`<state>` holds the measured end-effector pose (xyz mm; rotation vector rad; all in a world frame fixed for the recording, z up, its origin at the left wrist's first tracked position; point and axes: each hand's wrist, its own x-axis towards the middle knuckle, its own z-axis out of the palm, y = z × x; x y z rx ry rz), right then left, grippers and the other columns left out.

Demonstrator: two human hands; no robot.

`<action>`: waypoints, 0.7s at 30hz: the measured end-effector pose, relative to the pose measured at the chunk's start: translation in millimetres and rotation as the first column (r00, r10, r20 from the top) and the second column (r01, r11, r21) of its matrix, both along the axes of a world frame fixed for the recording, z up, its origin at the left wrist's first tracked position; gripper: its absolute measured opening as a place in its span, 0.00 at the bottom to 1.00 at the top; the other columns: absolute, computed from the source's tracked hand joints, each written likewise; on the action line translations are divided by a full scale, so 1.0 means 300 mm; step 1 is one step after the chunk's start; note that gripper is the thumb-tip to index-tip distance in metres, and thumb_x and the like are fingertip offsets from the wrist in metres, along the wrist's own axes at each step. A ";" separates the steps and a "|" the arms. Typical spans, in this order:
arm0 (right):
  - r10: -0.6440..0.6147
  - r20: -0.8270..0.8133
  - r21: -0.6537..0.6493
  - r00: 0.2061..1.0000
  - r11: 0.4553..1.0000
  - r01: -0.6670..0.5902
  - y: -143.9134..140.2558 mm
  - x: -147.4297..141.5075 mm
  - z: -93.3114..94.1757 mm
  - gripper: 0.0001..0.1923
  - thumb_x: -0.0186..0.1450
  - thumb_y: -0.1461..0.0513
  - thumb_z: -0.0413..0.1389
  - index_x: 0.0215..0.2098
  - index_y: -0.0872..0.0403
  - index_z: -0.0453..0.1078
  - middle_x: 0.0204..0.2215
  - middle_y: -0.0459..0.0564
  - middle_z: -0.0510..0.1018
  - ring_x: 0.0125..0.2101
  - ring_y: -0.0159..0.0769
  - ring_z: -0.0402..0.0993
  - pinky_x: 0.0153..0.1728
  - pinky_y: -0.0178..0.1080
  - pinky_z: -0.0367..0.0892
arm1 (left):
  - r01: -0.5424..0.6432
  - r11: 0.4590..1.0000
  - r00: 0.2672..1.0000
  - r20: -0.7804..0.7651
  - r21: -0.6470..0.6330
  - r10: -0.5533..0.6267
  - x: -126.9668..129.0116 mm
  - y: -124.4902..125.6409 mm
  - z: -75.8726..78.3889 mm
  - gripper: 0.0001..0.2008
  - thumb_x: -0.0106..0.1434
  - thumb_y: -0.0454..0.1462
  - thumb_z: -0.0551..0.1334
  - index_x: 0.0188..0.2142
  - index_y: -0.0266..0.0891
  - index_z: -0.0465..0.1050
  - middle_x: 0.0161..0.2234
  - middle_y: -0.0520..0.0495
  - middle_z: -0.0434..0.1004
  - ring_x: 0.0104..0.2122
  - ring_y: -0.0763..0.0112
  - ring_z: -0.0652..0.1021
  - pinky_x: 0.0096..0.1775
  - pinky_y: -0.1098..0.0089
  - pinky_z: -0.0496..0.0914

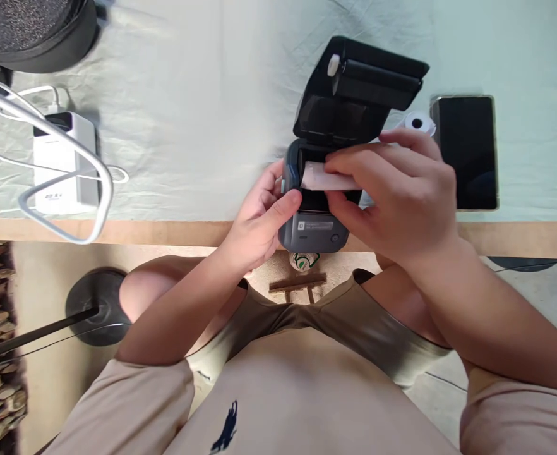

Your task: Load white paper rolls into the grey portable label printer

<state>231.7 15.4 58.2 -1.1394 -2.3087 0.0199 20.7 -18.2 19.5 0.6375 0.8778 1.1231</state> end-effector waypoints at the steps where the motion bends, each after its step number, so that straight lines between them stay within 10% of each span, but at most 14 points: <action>1: 0.020 -0.014 0.055 1.000 0.998 -0.020 -0.002 0.005 -0.006 0.10 0.82 0.61 0.56 0.49 0.43 0.81 0.47 0.43 0.95 0.50 0.46 0.95 0.61 0.55 0.84 | -0.010 1.000 1.000 0.005 -0.011 0.010 0.000 0.001 0.000 0.31 0.67 0.55 0.84 0.62 0.49 0.80 0.60 0.42 0.91 0.77 0.38 0.82 0.69 0.47 0.87; 6: 0.129 -0.117 0.068 0.985 0.990 -0.121 -0.036 0.002 -0.035 0.11 0.84 0.55 0.57 0.47 0.42 0.82 0.46 0.41 0.95 0.49 0.43 0.94 0.55 0.54 0.82 | -0.044 0.999 0.998 0.051 -0.028 0.045 -0.001 0.013 -0.017 0.27 0.71 0.58 0.80 0.59 0.48 0.81 0.55 0.45 0.94 0.71 0.39 0.85 0.57 0.52 0.89; 10: 0.107 -0.177 -0.184 0.978 0.973 -0.140 -0.045 -0.027 -0.042 0.21 0.82 0.40 0.58 0.58 0.40 0.83 0.54 0.49 0.93 0.61 0.53 0.89 0.62 0.59 0.82 | -0.006 1.000 1.000 -0.015 0.011 0.007 -0.009 0.015 -0.014 0.30 0.64 0.55 0.86 0.58 0.49 0.82 0.46 0.48 0.93 0.56 0.47 0.92 0.47 0.60 0.87; 21: -0.147 -0.348 -0.368 0.926 0.930 0.009 0.005 0.014 -0.031 0.34 0.79 0.30 0.55 0.76 0.29 0.69 0.71 0.50 0.78 0.71 0.61 0.81 0.54 0.58 0.86 | 0.061 0.998 0.995 -0.081 -0.021 -0.063 -0.042 -0.009 -0.027 0.59 0.55 0.44 0.88 0.82 0.57 0.67 0.45 0.49 0.89 0.60 0.35 0.92 0.56 0.49 0.88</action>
